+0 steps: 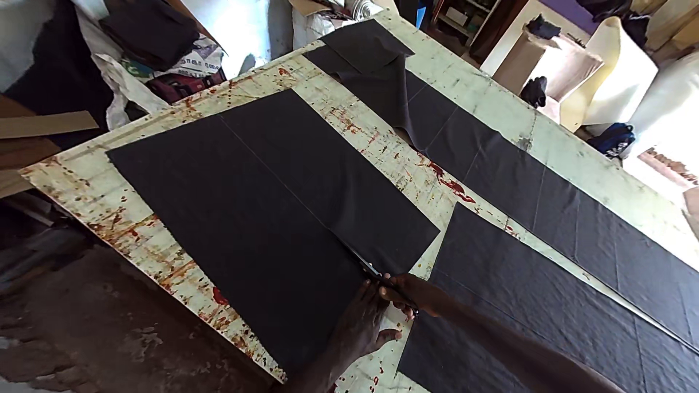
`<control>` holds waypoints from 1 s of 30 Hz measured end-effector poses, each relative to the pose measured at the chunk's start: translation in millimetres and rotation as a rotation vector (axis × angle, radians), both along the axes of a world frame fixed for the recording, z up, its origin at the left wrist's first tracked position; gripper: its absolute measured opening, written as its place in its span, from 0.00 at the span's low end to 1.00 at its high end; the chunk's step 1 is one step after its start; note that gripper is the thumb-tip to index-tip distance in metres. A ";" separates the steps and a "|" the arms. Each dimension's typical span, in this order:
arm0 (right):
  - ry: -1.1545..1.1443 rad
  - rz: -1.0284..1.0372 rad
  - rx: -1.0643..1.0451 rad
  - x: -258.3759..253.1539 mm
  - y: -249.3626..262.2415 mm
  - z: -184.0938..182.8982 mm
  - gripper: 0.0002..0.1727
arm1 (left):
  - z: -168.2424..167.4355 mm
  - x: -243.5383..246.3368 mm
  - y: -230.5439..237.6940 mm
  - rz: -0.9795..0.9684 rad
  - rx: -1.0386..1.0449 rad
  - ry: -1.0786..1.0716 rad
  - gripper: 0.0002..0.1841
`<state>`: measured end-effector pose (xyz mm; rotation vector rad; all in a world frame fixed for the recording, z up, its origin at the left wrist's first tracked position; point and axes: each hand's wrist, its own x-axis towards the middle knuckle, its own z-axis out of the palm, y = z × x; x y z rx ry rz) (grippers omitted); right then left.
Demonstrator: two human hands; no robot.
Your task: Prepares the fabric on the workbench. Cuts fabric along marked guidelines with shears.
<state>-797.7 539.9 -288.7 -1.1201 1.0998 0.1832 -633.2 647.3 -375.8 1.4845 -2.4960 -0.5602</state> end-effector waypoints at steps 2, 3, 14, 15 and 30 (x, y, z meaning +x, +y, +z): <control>0.001 0.005 -0.015 9.5 -7.6 -0.2 0.23 | 2.1 0.3 0.7 -0.006 0.030 0.003 0.56; 0.005 0.004 -0.022 15.6 -11.6 0.6 0.23 | 1.7 0.2 1.1 -0.004 0.032 0.010 0.56; 0.052 0.015 -0.053 47.5 -30.1 -1.6 0.22 | 1.0 1.2 1.4 -0.023 -0.004 0.057 0.54; 0.051 0.031 -0.052 47.8 -32.0 -0.9 0.22 | 0.5 1.1 1.4 -0.024 -0.015 0.053 0.54; -0.016 -0.023 0.023 89.9 -57.6 -6.8 0.20 | -6.6 -0.6 1.6 -0.008 -0.047 0.060 0.57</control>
